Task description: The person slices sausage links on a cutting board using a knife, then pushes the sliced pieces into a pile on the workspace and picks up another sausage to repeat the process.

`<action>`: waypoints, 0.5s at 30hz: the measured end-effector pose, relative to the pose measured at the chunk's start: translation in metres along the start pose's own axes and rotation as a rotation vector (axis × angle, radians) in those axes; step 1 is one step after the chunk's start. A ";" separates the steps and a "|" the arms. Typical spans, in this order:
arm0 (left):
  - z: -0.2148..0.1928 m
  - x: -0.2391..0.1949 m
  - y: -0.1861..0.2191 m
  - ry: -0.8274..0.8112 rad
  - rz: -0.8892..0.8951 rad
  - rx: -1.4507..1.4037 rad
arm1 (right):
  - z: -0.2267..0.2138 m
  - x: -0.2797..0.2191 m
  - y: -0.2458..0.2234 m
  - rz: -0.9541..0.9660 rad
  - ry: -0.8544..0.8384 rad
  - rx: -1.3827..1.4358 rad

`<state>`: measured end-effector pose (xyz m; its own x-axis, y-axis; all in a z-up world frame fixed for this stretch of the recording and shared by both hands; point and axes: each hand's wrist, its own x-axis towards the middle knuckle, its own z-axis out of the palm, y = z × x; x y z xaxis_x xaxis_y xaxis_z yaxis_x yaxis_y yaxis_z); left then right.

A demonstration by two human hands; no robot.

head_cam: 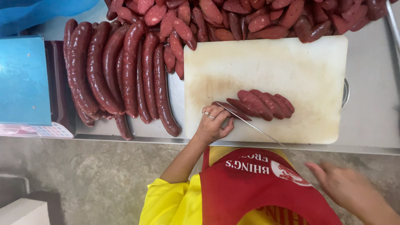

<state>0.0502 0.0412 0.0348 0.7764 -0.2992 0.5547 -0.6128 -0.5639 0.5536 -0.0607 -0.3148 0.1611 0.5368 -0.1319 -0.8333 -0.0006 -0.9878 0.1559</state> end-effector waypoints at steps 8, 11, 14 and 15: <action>-0.003 -0.004 0.003 -0.026 0.019 0.010 | -0.036 0.107 -0.146 -0.435 0.492 0.309; -0.008 -0.004 0.005 0.011 0.022 0.021 | -0.020 0.111 -0.129 -0.575 0.549 0.263; -0.009 -0.004 0.011 0.110 -0.073 0.024 | 0.001 0.086 -0.066 -0.505 0.408 0.520; -0.008 -0.002 0.012 0.144 -0.123 0.012 | 0.006 0.073 -0.050 -0.393 0.333 0.564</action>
<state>0.0401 0.0418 0.0451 0.8160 -0.1147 0.5666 -0.5117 -0.5991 0.6158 -0.0264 -0.2760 0.0895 0.8127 0.1816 -0.5537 -0.1401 -0.8614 -0.4882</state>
